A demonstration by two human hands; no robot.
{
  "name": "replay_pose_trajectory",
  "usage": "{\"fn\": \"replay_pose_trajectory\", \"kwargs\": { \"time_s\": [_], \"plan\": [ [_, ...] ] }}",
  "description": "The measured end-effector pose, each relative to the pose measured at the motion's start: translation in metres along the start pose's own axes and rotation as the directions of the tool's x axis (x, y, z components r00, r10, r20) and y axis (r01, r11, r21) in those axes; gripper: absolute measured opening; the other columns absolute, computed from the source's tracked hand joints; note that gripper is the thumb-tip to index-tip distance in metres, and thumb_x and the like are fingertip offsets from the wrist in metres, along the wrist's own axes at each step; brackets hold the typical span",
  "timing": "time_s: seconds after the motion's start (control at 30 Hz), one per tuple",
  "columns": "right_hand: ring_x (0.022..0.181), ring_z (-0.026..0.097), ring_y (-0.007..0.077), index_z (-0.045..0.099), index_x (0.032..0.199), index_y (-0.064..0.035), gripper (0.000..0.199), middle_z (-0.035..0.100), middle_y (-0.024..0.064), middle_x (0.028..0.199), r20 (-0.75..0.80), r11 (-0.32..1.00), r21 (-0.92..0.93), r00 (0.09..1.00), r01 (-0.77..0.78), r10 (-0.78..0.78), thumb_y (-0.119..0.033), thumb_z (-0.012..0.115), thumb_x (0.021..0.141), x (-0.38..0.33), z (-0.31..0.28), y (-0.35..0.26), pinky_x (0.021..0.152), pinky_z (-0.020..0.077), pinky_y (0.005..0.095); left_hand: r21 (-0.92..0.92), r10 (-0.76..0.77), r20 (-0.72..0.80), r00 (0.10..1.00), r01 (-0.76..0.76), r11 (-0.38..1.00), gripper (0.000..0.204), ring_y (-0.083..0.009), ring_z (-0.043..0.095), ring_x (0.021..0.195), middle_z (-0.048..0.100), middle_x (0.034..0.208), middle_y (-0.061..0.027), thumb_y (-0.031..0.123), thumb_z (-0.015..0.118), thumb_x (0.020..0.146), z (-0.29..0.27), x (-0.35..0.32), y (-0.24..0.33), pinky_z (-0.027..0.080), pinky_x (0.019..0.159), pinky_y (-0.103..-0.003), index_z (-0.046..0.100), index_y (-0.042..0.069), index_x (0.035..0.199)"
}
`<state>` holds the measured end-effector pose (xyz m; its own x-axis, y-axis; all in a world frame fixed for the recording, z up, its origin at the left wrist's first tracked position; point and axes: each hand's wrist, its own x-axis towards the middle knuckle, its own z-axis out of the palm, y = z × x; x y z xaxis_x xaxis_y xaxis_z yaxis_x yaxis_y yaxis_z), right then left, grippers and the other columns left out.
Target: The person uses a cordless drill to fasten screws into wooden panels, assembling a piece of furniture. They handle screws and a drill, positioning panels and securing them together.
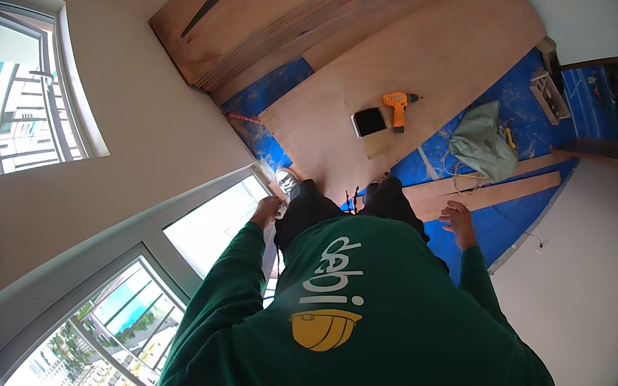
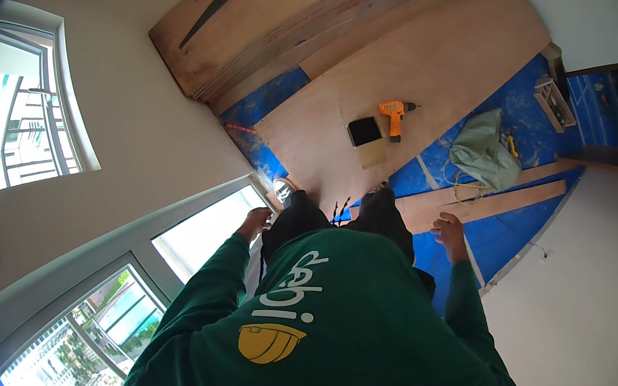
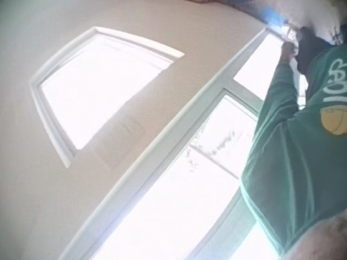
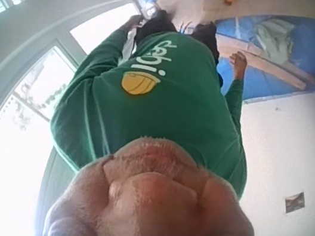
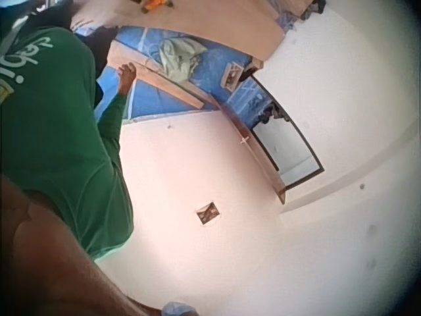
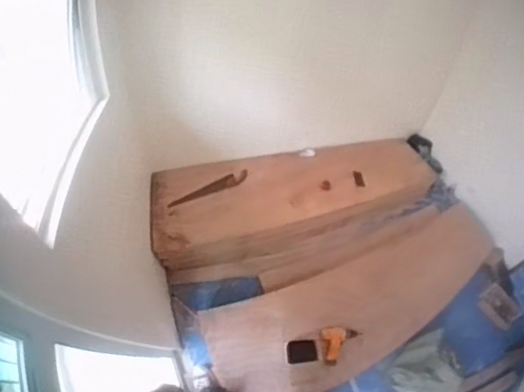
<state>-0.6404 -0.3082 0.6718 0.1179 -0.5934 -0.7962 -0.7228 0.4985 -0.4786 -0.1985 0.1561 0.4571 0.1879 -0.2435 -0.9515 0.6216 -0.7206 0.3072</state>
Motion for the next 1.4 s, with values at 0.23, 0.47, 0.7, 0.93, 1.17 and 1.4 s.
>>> {"fn": "replay_pose_trajectory", "kwargs": {
  "time_s": [0.23,0.47,0.7,0.93,1.17,1.4],
  "plan": [
    [0.093,0.079,0.0311,0.077,0.112,0.0022,0.029,0.080,0.0141,0.102,0.222,0.735,-0.584,0.939,0.345,-0.263,-0.022,0.076,0.096,-0.030,0.070,0.184,0.080,0.0630,0.0444,0.140,0.096,0.066,0.993,-0.105,0.985,0.044,-0.0224,0.067,0.097,0.069,0.116,-0.0035,0.044,0.071,0.101,-0.039,-0.007,0.099,0.055,0.086,-0.047,0.067,0.015,0.134],
    [0.095,0.079,0.0309,0.076,0.118,0.0006,0.031,0.080,0.0144,0.106,0.110,0.935,-0.336,0.991,0.111,-0.078,-0.023,0.075,0.097,-0.076,0.118,0.263,0.082,0.0634,0.0460,0.233,0.186,0.051,0.981,-0.193,0.953,0.044,-0.0224,0.067,0.104,0.069,0.117,-0.0030,0.044,0.065,0.105,-0.065,0.004,0.168,0.055,0.088,-0.046,0.066,0.016,0.139],
    [0.097,0.080,0.0307,0.076,0.125,-0.0011,0.035,0.081,0.0147,0.111,0.001,0.994,-0.040,0.995,0.102,-0.102,-0.024,0.073,0.099,-0.057,0.145,0.253,0.084,0.0638,0.0476,0.158,0.151,0.093,0.984,-0.164,0.974,0.060,-0.0280,0.067,0.118,0.063,0.138,-0.0081,0.049,0.065,0.106,-0.088,-0.029,0.158,0.055,0.101,-0.049,0.054,0.013,0.153],
    [0.094,0.080,0.0289,0.062,0.146,-0.0016,0.051,0.079,0.0147,0.115,-0.210,0.896,0.442,0.967,-0.036,0.142,-0.023,0.071,0.100,-0.061,0.083,0.139,0.072,0.0612,0.0405,0.486,-0.265,0.458,0.849,0.010,0.874,0.057,-0.0341,0.065,0.131,0.067,0.146,-0.0085,0.047,0.071,0.104,-0.008,-0.039,0.117,0.055,0.102,-0.057,0.060,0.018,0.151],
    [0.083,0.078,0.0249,0.069,0.131,-0.0038,0.038,0.078,0.0104,0.101,-0.247,0.850,0.525,0.950,-0.034,0.191,-0.021,0.073,0.098,-0.095,0.084,0.179,0.061,0.0587,0.0391,0.892,-0.332,0.255,0.908,-0.088,0.444,0.066,-0.0304,0.070,0.130,0.072,0.143,-0.0173,0.050,0.081,0.097,0.036,-0.025,0.161,0.058,0.105,-0.047,0.067,0.008,0.147],
    [0.079,0.076,0.0285,0.080,0.091,-0.0080,0.023,0.077,0.0145,0.083,-0.238,0.966,0.144,0.940,-0.215,0.244,-0.029,0.074,0.095,-0.142,0.168,0.322,0.065,0.0583,0.0461,0.272,0.545,0.743,0.388,-0.919,0.285,0.055,-0.0265,0.065,0.133,0.069,0.142,-0.0169,0.020,0.080,0.102,0.211,-0.275,0.355,0.053,0.110,-0.039,0.062,0.004,0.152]
  ]
}}
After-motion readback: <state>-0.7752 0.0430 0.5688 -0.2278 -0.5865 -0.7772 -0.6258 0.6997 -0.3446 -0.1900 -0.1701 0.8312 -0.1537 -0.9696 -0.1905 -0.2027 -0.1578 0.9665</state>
